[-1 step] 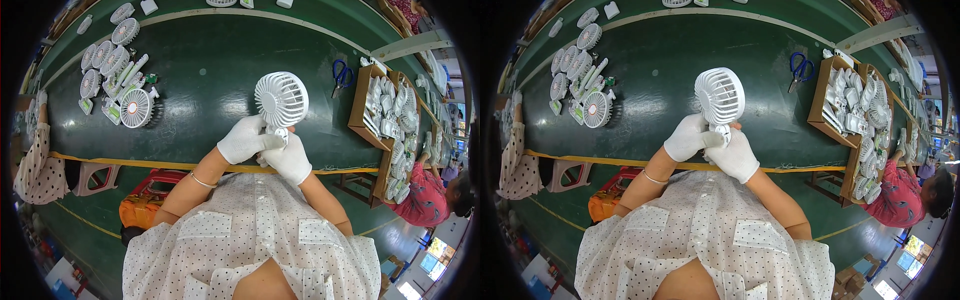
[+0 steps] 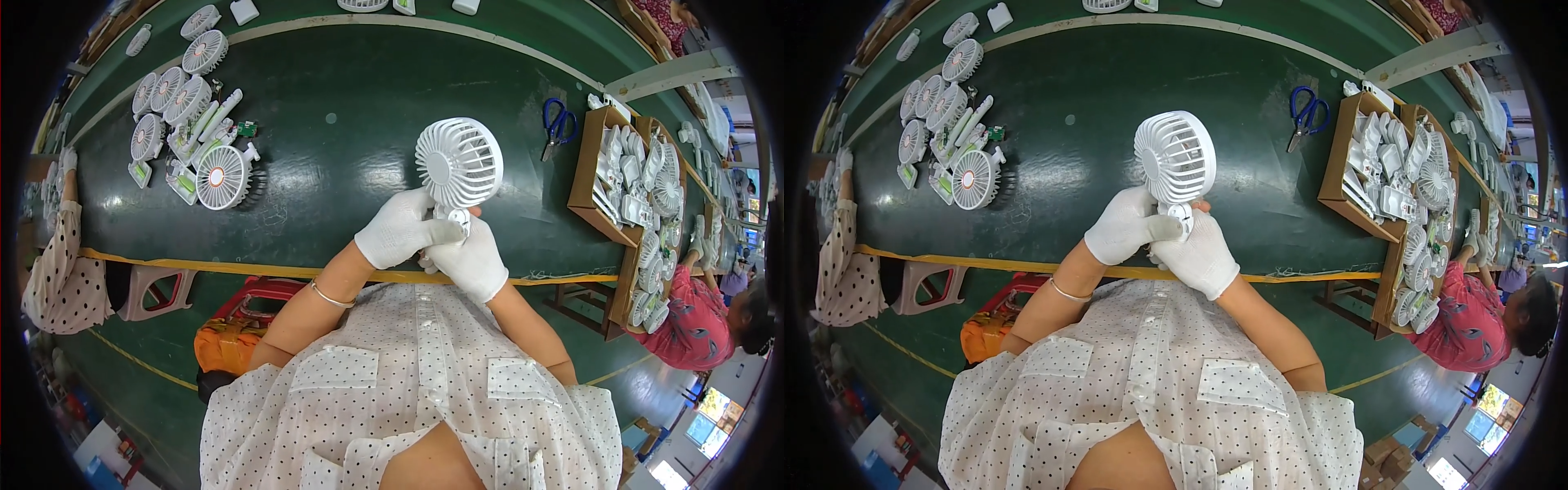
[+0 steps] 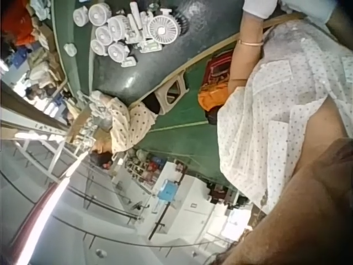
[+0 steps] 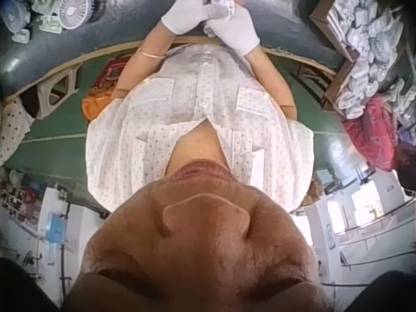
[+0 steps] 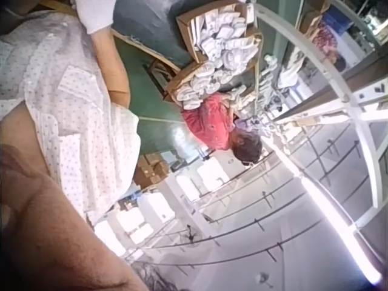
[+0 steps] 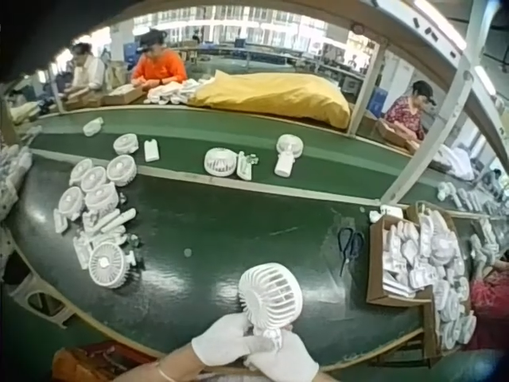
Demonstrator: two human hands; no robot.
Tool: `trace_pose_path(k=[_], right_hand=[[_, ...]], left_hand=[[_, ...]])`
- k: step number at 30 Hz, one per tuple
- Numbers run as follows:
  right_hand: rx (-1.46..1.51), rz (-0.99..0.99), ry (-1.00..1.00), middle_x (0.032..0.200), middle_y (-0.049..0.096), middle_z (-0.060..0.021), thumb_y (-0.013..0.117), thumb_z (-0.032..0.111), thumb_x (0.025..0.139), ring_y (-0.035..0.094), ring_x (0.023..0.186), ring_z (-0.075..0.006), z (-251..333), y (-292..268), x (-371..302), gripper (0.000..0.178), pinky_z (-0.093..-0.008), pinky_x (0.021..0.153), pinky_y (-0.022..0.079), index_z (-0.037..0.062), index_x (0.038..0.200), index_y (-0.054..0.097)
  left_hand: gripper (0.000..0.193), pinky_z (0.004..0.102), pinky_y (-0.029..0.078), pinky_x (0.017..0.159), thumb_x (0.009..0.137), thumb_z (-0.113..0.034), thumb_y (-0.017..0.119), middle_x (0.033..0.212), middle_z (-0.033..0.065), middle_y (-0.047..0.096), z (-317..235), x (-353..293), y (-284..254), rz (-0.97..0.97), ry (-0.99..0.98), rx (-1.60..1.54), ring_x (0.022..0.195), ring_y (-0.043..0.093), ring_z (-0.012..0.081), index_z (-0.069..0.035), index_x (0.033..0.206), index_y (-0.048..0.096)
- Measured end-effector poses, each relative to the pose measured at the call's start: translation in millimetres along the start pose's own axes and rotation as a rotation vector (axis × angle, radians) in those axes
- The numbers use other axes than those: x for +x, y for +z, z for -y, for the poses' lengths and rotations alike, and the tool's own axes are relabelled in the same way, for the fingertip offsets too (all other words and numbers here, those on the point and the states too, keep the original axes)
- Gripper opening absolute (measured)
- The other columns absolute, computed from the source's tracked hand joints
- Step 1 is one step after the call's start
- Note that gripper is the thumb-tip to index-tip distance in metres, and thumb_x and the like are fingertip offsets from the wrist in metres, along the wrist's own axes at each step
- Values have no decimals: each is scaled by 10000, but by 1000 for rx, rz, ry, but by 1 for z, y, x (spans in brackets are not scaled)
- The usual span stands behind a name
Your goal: The person assembles small electric fans by fitting internal wiring, batteries, and circuit boards into the handle housings, snapping casing covers into place by hand, and setting the finished fans onto the conveyor belt.
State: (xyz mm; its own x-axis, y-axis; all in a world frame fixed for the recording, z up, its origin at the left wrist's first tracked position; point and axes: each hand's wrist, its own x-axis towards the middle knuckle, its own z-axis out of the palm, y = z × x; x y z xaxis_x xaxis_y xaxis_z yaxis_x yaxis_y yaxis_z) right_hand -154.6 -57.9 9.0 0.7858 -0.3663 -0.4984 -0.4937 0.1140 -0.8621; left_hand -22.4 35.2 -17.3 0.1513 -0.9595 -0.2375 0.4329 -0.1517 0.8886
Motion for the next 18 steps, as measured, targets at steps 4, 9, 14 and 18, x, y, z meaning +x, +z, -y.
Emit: trace_pose_path(k=[4,9,14,18], right_hand=[[45,-37,-4,807,669,-78,641,42,840,678,685,-158,-1,3,2,216,-281,610,557,7,1051,616],[595,428,-7,874,666,-102,754,297,861,665,695,-185,-14,-12,5,421,-285,567,540,12,1127,595],[819,419,-56,914,636,-103,767,451,855,621,719,-185,-21,-14,4,590,-287,538,510,-14,1154,562],[75,-86,-4,850,658,-81,677,189,869,605,622,-110,19,-2,1,297,-238,491,488,-17,1058,578]], left_hand=[[637,325,509,997,819,-392,813,1205,121,702,2,0,-1,9,23,-41,1113,656,181,28,1263,634],[469,324,566,863,906,-320,726,1143,126,705,4,-1,-5,47,176,-310,973,680,191,7,1231,638],[460,312,556,859,955,-302,665,1177,161,684,2,3,2,-38,216,-572,966,675,193,42,1256,611],[434,335,544,916,1000,-220,588,1324,187,624,4,1,-8,-31,90,-455,1121,652,227,49,1337,537]])
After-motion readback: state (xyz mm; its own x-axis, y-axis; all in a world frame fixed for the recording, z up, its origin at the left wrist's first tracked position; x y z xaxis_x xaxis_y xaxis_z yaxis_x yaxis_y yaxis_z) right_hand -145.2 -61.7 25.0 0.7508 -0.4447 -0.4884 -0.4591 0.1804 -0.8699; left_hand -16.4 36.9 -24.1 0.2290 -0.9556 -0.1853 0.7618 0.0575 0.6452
